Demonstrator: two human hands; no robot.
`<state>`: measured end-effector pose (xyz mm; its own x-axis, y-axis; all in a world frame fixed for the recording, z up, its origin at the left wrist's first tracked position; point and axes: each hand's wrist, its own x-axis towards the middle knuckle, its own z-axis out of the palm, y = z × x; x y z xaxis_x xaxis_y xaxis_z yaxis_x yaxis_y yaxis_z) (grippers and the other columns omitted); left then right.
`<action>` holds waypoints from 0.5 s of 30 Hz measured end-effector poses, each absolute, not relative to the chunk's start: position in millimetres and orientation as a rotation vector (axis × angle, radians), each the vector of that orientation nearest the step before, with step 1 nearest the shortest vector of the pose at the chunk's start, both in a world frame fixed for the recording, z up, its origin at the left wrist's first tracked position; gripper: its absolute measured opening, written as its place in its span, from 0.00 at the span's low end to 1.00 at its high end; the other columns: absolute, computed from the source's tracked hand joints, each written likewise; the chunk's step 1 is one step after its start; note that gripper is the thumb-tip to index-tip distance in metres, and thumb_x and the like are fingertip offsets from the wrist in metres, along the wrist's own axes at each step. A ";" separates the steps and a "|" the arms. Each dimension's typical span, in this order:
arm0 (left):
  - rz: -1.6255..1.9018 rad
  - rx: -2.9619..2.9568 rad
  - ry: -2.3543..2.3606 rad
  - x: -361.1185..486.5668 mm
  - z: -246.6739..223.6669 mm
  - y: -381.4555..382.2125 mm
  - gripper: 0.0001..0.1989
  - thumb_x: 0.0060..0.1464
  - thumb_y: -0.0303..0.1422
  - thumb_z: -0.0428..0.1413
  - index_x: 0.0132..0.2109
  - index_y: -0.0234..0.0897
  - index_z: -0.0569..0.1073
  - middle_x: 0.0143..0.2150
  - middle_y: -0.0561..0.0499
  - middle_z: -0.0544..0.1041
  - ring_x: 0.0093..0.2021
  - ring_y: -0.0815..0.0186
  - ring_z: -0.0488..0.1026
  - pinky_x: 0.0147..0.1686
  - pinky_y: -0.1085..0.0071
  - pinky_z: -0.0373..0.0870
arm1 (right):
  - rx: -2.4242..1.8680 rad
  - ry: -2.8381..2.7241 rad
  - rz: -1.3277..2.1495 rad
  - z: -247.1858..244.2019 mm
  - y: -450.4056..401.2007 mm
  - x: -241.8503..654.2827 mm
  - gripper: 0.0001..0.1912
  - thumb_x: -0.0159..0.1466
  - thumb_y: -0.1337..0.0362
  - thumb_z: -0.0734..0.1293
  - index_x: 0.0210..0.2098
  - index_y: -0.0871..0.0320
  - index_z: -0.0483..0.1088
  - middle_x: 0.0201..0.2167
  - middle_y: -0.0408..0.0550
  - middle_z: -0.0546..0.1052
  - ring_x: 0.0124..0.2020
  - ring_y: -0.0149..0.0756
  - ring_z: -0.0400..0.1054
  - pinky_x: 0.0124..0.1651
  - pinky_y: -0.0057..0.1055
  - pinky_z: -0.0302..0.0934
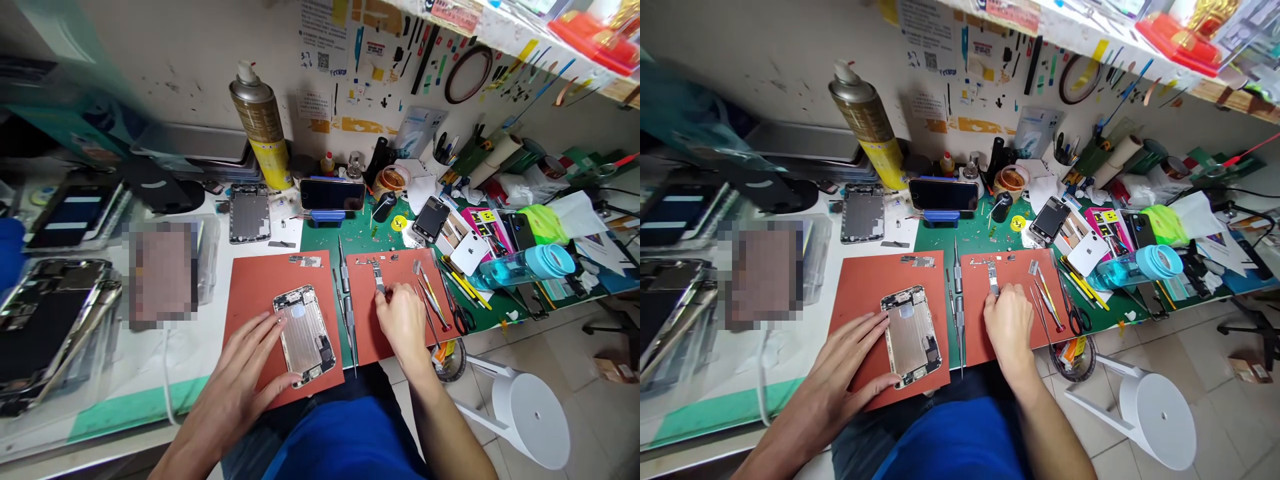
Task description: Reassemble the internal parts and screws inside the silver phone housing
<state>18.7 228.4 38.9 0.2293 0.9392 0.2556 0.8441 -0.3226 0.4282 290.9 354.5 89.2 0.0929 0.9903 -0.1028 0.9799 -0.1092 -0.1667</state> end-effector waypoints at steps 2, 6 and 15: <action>0.693 2.305 1.707 17.6 40.9 230.3 0.43 0.68 0.52 0.55 0.80 0.43 0.49 0.72 0.39 0.69 0.72 0.44 0.65 0.67 0.45 0.69 | -2.276 -2.062 0.286 87.3 354.3 292.0 0.10 0.72 0.64 0.67 0.42 0.62 0.80 0.41 0.60 0.82 0.38 0.50 0.80 0.38 0.37 0.64; 0.711 2.281 1.724 17.5 43.9 235.0 0.43 0.68 0.51 0.56 0.80 0.42 0.49 0.73 0.37 0.67 0.72 0.45 0.64 0.67 0.45 0.69 | -2.267 -2.066 0.266 84.5 353.7 293.8 0.10 0.72 0.63 0.67 0.42 0.61 0.80 0.41 0.60 0.82 0.38 0.50 0.80 0.37 0.36 0.64; 0.728 2.220 1.776 20.2 45.6 237.7 0.42 0.68 0.49 0.56 0.79 0.43 0.49 0.74 0.38 0.67 0.72 0.46 0.65 0.68 0.45 0.69 | -2.252 -2.082 0.252 82.6 353.8 295.2 0.11 0.73 0.63 0.66 0.43 0.61 0.80 0.41 0.60 0.82 0.36 0.48 0.79 0.36 0.36 0.61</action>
